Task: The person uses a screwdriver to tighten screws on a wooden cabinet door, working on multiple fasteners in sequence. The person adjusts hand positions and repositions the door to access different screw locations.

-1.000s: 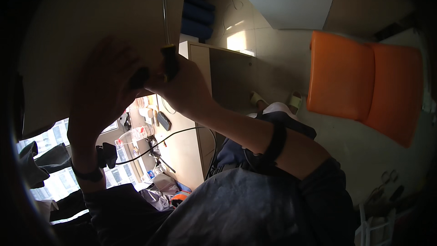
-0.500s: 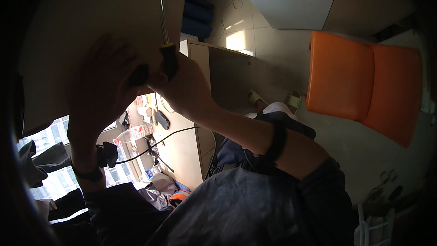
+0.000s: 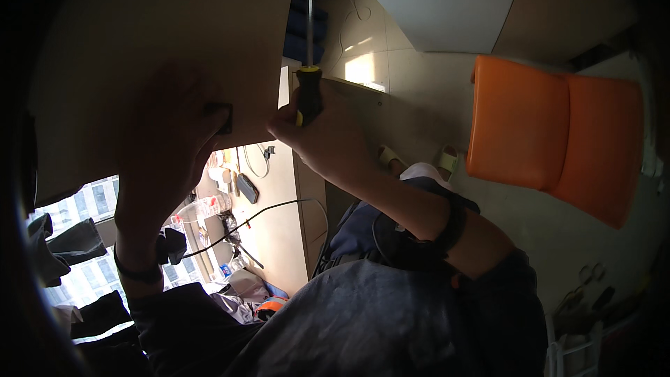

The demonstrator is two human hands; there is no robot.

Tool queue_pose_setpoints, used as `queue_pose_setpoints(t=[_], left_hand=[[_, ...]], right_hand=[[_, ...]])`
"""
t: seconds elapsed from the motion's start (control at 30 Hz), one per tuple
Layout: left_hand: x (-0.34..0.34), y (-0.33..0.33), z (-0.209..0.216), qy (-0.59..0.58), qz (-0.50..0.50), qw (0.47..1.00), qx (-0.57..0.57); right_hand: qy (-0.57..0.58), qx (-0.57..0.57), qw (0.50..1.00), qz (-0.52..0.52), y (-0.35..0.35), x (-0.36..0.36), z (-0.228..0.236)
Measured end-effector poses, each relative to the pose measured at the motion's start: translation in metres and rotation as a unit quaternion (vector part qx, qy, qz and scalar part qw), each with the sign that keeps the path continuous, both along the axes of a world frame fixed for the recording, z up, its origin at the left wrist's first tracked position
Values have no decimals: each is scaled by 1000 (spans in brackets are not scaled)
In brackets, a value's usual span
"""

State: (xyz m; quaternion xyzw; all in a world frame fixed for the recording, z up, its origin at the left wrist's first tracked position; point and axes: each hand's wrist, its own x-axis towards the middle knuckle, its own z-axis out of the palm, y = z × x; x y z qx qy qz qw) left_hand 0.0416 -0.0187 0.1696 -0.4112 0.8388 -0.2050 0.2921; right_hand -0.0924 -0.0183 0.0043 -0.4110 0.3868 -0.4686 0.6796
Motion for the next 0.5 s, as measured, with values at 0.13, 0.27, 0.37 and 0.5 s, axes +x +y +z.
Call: queue_pose_setpoints(t=[0.13,0.27,0.37,0.5], left_hand=[[-8,21,3,-36,-6,996,-82],[2,8,-29,130,25,989,-62],[1,5,-32,187,-5,982,-19],[-19,-12,-31,179,-88,975,-101]], right_hand=[[-92,29,995,31,0,-14,-3],[-110,40,992,47,-13,-22,-8],[-158,84,979,100,-25,-13,-4],[-177,95,970,135,-48,-23,7]])
